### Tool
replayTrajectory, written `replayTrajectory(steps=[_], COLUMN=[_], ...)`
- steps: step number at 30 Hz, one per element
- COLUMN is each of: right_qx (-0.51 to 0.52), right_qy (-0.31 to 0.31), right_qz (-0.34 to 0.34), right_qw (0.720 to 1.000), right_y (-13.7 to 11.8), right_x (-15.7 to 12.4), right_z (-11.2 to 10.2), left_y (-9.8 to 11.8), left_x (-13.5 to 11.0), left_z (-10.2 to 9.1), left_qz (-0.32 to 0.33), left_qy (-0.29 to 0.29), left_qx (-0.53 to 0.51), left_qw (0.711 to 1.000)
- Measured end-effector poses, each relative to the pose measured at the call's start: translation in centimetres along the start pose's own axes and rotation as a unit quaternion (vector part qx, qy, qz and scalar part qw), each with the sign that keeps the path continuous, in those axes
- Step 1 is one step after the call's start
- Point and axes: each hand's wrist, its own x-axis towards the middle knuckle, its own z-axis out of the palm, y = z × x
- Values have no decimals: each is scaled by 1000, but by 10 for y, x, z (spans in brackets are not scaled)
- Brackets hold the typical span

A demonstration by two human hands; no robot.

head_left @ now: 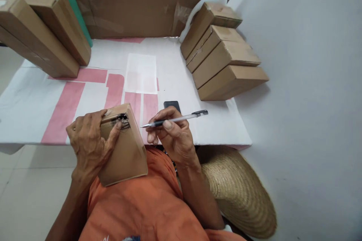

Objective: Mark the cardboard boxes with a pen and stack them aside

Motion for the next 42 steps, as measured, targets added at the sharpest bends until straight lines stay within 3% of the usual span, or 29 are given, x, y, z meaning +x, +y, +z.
replayTrajectory(steps=[5, 16, 30, 37, 42], right_qx=[-104, -235, -362, -377, -369], right_qy=[39, 74, 15, -11, 17], right_qz=[-61, -73, -164, -176, -150], right_qw=[992, 966, 917, 909, 917], right_y=[18, 46, 43, 34, 32], right_x=[1, 7, 14, 11, 7], right_z=[4, 15, 21, 14, 7], left_y=[-4, -8, -8, -8, -8], left_x=[-1, -1, 0, 0, 1], left_z=[0, 0, 1, 2, 4], left_qz=[42, 71, 70, 79, 82], left_qy=[-20, -25, -26, -11, 2], left_qx=[1, -9, -2, -5, -5], left_qw=[999, 997, 997, 997, 997])
